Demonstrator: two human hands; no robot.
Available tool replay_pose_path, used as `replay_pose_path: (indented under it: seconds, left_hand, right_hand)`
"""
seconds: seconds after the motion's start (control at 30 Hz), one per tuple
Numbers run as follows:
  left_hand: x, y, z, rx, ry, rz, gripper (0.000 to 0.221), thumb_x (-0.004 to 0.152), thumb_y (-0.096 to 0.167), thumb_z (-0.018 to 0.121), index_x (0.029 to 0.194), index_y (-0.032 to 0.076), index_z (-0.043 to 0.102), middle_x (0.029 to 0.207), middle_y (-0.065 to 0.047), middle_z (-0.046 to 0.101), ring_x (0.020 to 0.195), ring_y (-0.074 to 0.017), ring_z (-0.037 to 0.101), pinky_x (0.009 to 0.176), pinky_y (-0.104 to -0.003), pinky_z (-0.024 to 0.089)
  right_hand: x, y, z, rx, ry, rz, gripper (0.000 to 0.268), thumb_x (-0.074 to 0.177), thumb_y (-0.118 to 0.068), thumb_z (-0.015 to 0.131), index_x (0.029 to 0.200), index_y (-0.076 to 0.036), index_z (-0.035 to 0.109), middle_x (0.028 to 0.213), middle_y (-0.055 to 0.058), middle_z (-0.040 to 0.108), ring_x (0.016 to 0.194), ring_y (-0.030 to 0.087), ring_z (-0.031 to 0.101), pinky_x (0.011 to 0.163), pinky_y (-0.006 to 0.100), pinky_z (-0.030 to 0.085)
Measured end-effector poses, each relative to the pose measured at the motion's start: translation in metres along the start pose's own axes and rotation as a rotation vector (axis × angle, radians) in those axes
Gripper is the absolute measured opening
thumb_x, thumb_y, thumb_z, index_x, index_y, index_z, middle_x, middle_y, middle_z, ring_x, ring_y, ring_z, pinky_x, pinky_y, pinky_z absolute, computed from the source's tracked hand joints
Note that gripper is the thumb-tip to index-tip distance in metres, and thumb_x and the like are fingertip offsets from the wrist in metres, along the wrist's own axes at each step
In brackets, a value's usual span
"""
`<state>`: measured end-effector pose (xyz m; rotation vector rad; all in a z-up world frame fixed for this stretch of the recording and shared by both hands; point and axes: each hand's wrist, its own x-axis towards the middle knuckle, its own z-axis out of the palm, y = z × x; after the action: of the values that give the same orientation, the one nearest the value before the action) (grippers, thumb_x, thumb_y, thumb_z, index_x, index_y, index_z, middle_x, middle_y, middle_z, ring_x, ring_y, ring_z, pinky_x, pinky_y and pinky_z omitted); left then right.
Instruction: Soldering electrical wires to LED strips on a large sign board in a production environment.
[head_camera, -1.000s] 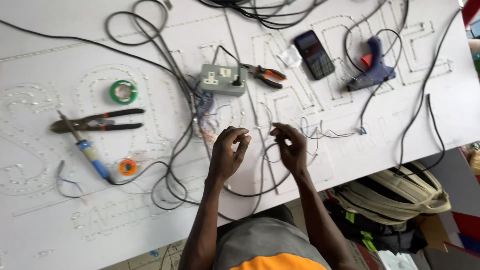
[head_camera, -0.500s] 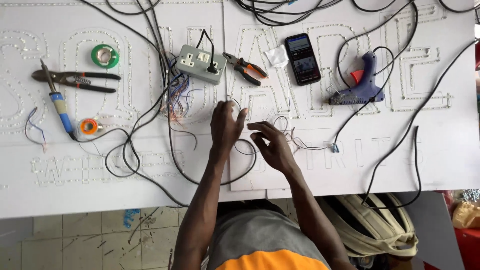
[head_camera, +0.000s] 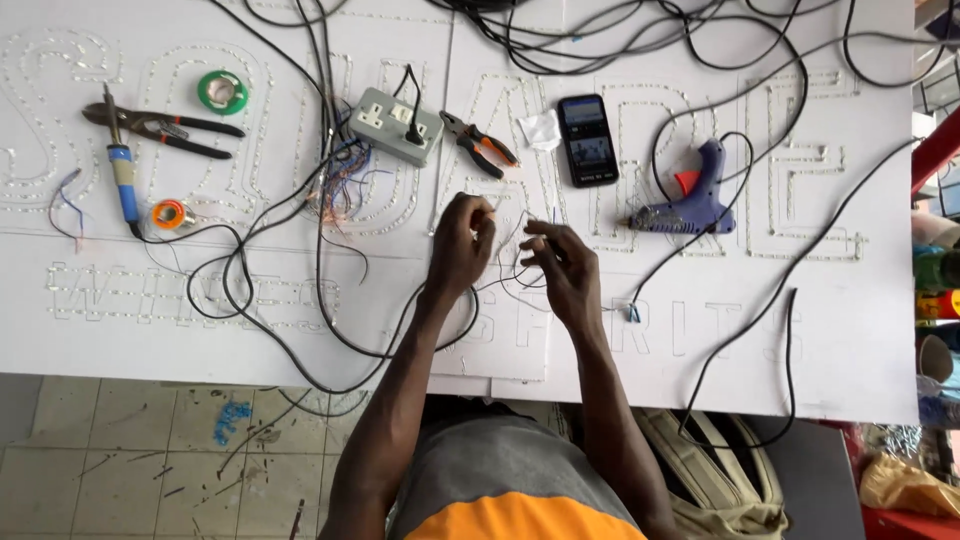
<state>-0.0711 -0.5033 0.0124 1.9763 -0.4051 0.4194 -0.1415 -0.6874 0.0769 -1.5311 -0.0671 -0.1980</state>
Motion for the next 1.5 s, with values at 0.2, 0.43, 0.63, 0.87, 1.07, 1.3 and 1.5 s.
replay_pose_path:
  seconds: [0.2, 0.43, 0.63, 0.87, 1.07, 1.3, 1.5]
  left_hand:
    - [-0.018, 0.051, -0.002, -0.284, -0.104, -0.068, 0.013, 0.114, 0.021, 0.068, 0.105, 0.012, 0.070, 0.089, -0.007, 0.065, 0.087, -0.0255, 0.072, 0.075, -0.036, 0.056]
    - [-0.002, 0.043, -0.043, -0.446, -0.102, -0.141, 0.018, 0.109, 0.011, 0.076, 0.126, 0.005, 0.076, 0.102, -0.008, 0.075, 0.097, -0.0184, 0.076, 0.079, -0.034, 0.064]
    - [0.008, 0.055, -0.041, -0.478, -0.014, 0.007, 0.016, 0.110, 0.006, 0.080, 0.126, 0.002, 0.082, 0.108, -0.014, 0.080, 0.097, -0.0240, 0.082, 0.079, -0.035, 0.070]
    - [-0.005, 0.022, -0.029, -0.867, -0.100, -0.287, 0.014, 0.099, 0.001, 0.088, 0.110, -0.001, 0.080, 0.100, -0.008, 0.076, 0.093, -0.0121, 0.076, 0.085, -0.030, 0.069]
    - [-0.016, 0.036, -0.025, -0.921, -0.120, -0.352, 0.010, 0.100, -0.001, 0.086, 0.106, -0.002, 0.077, 0.102, -0.010, 0.075, 0.094, -0.0157, 0.078, 0.088, -0.032, 0.068]
    - [-0.027, 0.038, -0.010, -0.841, -0.076, -0.325, 0.016, 0.102, 0.000, 0.085, 0.114, -0.006, 0.076, 0.109, -0.019, 0.084, 0.091, -0.0150, 0.080, 0.088, -0.032, 0.070]
    - [-0.033, 0.045, 0.001, -0.826, -0.137, -0.303, 0.012, 0.103, 0.001, 0.085, 0.108, -0.006, 0.077, 0.102, -0.014, 0.078, 0.089, -0.0146, 0.077, 0.082, -0.029, 0.068]
  right_hand:
    - [0.009, 0.038, 0.006, 0.039, 0.070, -0.006, 0.023, 0.103, 0.001, 0.084, 0.125, 0.007, 0.081, 0.108, 0.017, 0.077, 0.081, 0.017, 0.074, 0.059, 0.026, 0.067]
    - [0.018, 0.031, 0.010, 0.034, 0.040, 0.002, 0.014, 0.100, -0.001, 0.089, 0.112, 0.003, 0.084, 0.095, 0.013, 0.077, 0.081, 0.014, 0.070, 0.066, 0.026, 0.064]
    - [0.024, 0.027, 0.017, 0.037, 0.052, -0.033, 0.014, 0.098, 0.003, 0.089, 0.111, 0.004, 0.085, 0.096, 0.014, 0.078, 0.083, 0.015, 0.073, 0.072, 0.029, 0.067]
    - [0.014, 0.022, 0.028, 0.074, -0.036, -0.062, 0.010, 0.100, 0.005, 0.085, 0.110, 0.004, 0.085, 0.098, 0.016, 0.077, 0.088, 0.018, 0.073, 0.078, 0.035, 0.066]
    - [-0.001, 0.010, 0.028, 0.181, -0.013, 0.013, 0.026, 0.100, 0.007, 0.082, 0.126, 0.009, 0.078, 0.097, 0.015, 0.074, 0.088, 0.018, 0.074, 0.085, 0.033, 0.066]
    - [-0.011, 0.019, 0.017, 0.227, 0.015, -0.014, 0.023, 0.100, 0.006, 0.082, 0.123, 0.012, 0.081, 0.096, 0.016, 0.073, 0.087, 0.019, 0.076, 0.084, 0.035, 0.068]
    - [-0.026, 0.022, 0.005, 0.217, 0.048, -0.018, 0.013, 0.100, 0.004, 0.084, 0.113, 0.007, 0.084, 0.095, 0.016, 0.075, 0.087, 0.018, 0.074, 0.083, 0.035, 0.067]
